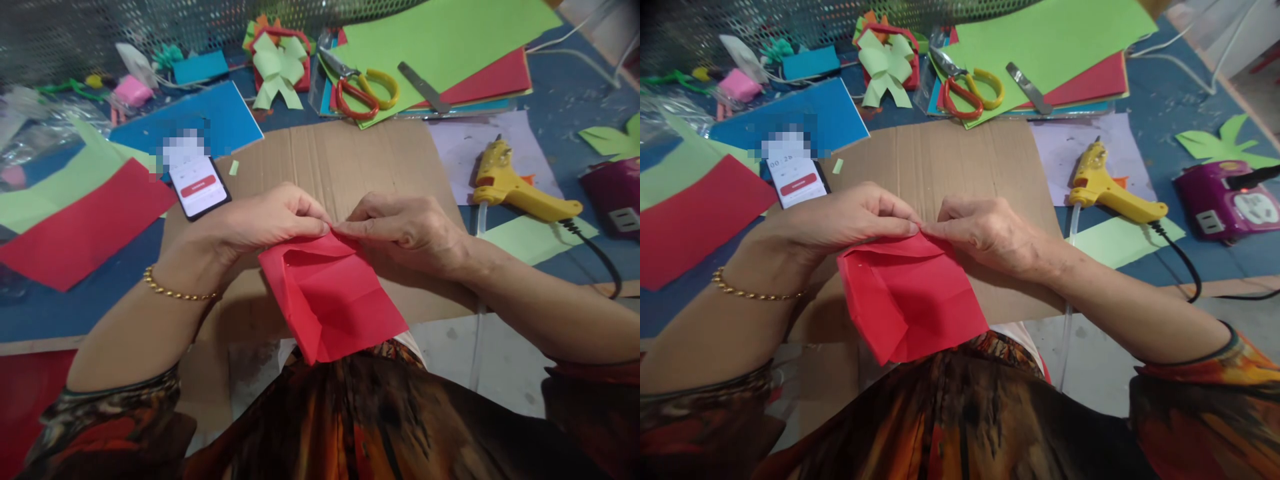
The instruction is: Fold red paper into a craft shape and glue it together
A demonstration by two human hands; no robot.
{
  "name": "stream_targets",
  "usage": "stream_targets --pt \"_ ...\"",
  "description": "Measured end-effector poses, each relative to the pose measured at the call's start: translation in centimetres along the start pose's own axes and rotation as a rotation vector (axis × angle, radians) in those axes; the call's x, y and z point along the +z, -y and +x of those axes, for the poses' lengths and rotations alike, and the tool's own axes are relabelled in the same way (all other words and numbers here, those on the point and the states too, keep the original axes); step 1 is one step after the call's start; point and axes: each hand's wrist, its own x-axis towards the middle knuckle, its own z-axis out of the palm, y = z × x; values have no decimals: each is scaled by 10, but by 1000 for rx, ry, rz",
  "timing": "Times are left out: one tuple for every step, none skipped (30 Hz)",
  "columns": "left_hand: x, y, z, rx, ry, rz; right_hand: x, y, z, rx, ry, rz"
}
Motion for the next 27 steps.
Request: stream_targets --pt "0 0 0 -1 -1 1 1 0 -1 -8 -11 -2" --pt "0 0 0 -2 -2 -1 2 -1 -1 -18 -25 -7" --pt "0 0 1 -6 -1 -5 3 -1 -1 -27 -38 -15" --pt "0 0 1 -11 4 -11 4 -2 -2 -35 -48 -26" --pt "0 -1 2 -14 9 -19 5 -2 -2 -46 -54 -35" --pt "0 -1 2 -14 11 -31 6 -3 -2 -58 -61 -43" --pt "0 0 2 -11 12 -44 7 -3 -2 -70 -67 -50" --pt "0 0 3 -6 11 -58 7 -3 -2 -83 -77 -54" --pt "0 0 3 2 8 -72 8 -4 -2 -96 -89 -55" --pt "0 1 3 10 4 -87 9 -4 -2 -110 -105 -53" --pt "0 1 2 17 -1 -103 9 -5 -2 -119 -119 -51" --pt "1 1 2 22 -7 -118 10 -5 -3 -125 -128 -47" --pt "1 2 1 27 -13 -128 10 -6 -3 -133 -135 -43" --pt "1 2 1 31 -24 -135 11 -6 -2 -138 -134 -41" --pt "1 2 0 31 -33 -139 11 -6 -2 -143 -131 -41" --pt "2 1 -1 26 -38 -142 11 -6 -2 -150 -130 -43" --pt "2 1 -2 19 -41 -148 11 -6 -2 -158 -125 -47" --pt "2 1 -2 10 -41 -158 10 -5 -1 -165 -125 -52" --pt "3 1 -3 2 -44 -173 10 -5 -1 -170 -125 -60" --pt "3 0 -3 -2 -49 -192 10 -5 0 -179 -128 -66" --pt "4 0 -3 -3 -57 -209 9 -4 0 -191 -135 -72" --pt "4 -1 -3 -4 -67 -223 9 -4 0 -198 -137 -79" --pt "5 -1 -3 -4 -78 -233 8 -4 1 -201 -134 -87" --pt "5 -1 -3 -6 -87 -238 8 -4 1 -201 -131 -94" --pt "6 -1 -3 -8 -94 -238 8 -4 1 -200 -129 -101" --pt "6 -1 -2 -8 -101 -235 9 -4 2 -199 -129 -105" --pt "6 -2 -2 -6 -105 -232 10 -4 2 -201 -131 -107"
